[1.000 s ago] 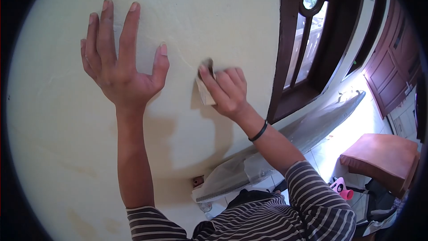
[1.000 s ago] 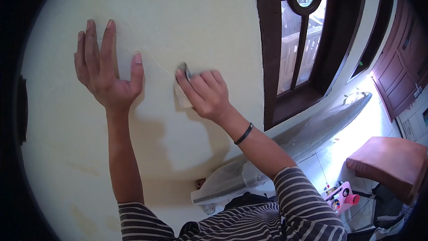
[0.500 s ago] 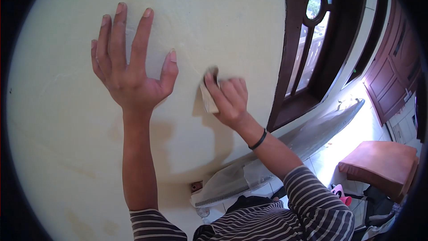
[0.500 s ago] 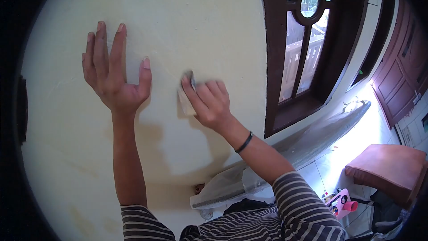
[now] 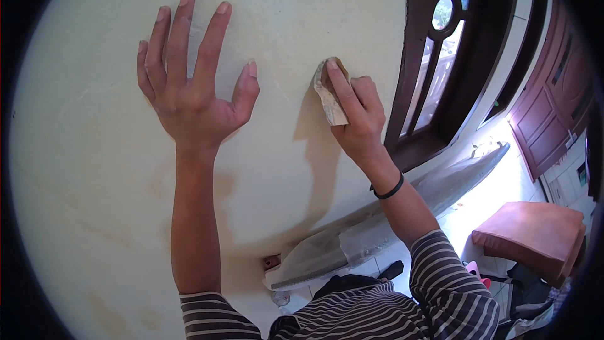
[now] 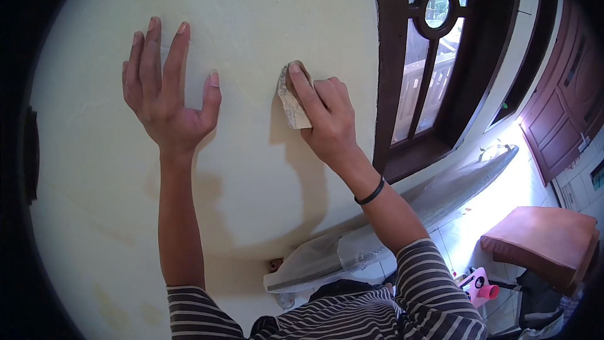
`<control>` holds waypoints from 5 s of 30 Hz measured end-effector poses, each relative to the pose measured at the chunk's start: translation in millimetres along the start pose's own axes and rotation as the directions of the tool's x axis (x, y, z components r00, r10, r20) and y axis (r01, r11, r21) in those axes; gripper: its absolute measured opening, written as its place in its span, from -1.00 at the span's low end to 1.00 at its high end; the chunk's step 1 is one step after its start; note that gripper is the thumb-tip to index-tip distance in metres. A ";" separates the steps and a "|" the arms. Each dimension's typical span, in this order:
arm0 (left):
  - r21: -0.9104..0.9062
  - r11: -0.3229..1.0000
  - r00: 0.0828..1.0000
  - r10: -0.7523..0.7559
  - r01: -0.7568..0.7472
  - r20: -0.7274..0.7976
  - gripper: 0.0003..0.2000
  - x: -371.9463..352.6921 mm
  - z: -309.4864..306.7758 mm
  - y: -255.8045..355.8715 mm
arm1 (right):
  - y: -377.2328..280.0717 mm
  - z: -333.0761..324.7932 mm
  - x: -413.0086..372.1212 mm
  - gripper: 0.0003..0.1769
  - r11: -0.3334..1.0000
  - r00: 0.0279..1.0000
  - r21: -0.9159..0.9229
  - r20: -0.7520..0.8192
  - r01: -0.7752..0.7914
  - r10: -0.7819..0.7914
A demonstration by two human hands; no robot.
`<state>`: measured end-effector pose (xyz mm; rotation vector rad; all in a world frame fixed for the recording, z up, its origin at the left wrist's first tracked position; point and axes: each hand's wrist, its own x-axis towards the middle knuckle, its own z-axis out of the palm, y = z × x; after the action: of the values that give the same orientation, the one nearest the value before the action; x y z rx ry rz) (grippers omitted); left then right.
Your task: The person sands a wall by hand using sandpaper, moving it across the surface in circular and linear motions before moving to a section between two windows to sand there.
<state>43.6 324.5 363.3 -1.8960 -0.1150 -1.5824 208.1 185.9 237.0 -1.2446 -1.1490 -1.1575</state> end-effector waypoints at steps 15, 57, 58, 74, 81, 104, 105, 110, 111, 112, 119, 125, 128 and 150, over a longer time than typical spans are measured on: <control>-0.012 1.000 1.000 -0.007 0.007 0.003 -0.43 0.7 -1.0 0.5 | -7.5 -35.4 0.4 -0.40 0.955 0.990 -0.274 0.115 0.115 -0.087; -0.545 -0.304 0.418 -0.395 0.781 0.818 -0.89 -127.0 -78.5 161.1 | -58.6 -120.4 -77.5 -0.52 -0.553 0.294 0.434 0.898 -0.711 0.327; -0.515 -0.345 0.381 -0.387 0.785 0.840 -0.88 -126.8 -79.3 162.7 | -64.2 -122.2 -72.4 -0.50 -0.588 0.293 0.433 0.900 -0.683 0.323; -0.618 -0.259 0.432 -0.520 0.743 0.737 -0.70 -124.4 -99.6 195.2 | -94.8 -114.8 -73.3 -0.60 0.412 0.626 0.473 0.545 -0.779 0.558; -0.566 -0.415 0.461 -0.331 0.713 0.823 -0.68 -140.9 -104.2 178.1 | -92.9 -129.7 -58.3 -0.52 0.671 0.801 0.486 0.526 -0.559 0.287; -0.632 -0.095 0.578 -0.319 0.769 0.751 -0.66 -69.2 -93.9 138.6 | -36.6 -93.5 -24.2 -0.22 0.836 0.908 0.538 0.395 -0.105 -0.140; -0.608 -0.109 0.555 -0.308 0.786 0.772 -0.66 -70.0 -93.8 138.0 | -33.5 -94.8 -22.0 -0.22 0.856 0.902 0.513 0.397 -0.063 -0.172; -0.588 0.334 0.670 -0.479 0.737 0.567 -0.68 -73.2 -88.1 122.7 | 9.7 -79.8 -0.3 -0.25 0.896 0.913 0.393 0.251 0.207 -0.321; -0.519 0.464 0.695 -0.514 0.718 0.502 -0.67 -71.2 -87.7 114.5 | 22.6 -74.9 3.5 -0.27 0.908 0.909 0.324 0.231 0.265 -0.347; -0.451 0.574 0.730 -0.542 0.684 0.416 -0.65 -69.1 -85.4 104.9 | 35.7 -70.2 7.2 -0.29 0.913 0.902 0.253 0.213 0.320 -0.375; -0.146 0.904 0.914 -0.406 0.401 -0.003 -0.50 -61.5 -38.2 38.4 | 69.3 -50.8 45.2 -0.33 0.869 0.858 -0.026 0.181 0.493 -0.481; -0.055 0.977 0.970 -0.211 0.205 -0.120 -0.42 -94.4 -3.8 15.9 | 68.9 -38.8 37.7 -0.35 0.841 0.858 -0.184 0.183 0.509 -0.479; -0.023 0.977 0.973 -0.213 0.211 -0.093 -0.46 -98.0 -3.2 14.4 | 60.4 -37.8 27.3 -0.37 0.853 0.883 -0.238 0.195 0.465 -0.427; -0.017 0.973 0.969 -0.233 0.232 -0.081 -0.56 -97.5 -4.6 14.4 | 48.6 -19.6 37.5 -0.63 0.579 0.473 0.338 0.350 0.742 -0.809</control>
<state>20.5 343.4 269.2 -1.8742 -0.3063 -1.8154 259.4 166.0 270.7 -0.8842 -2.3142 -1.4092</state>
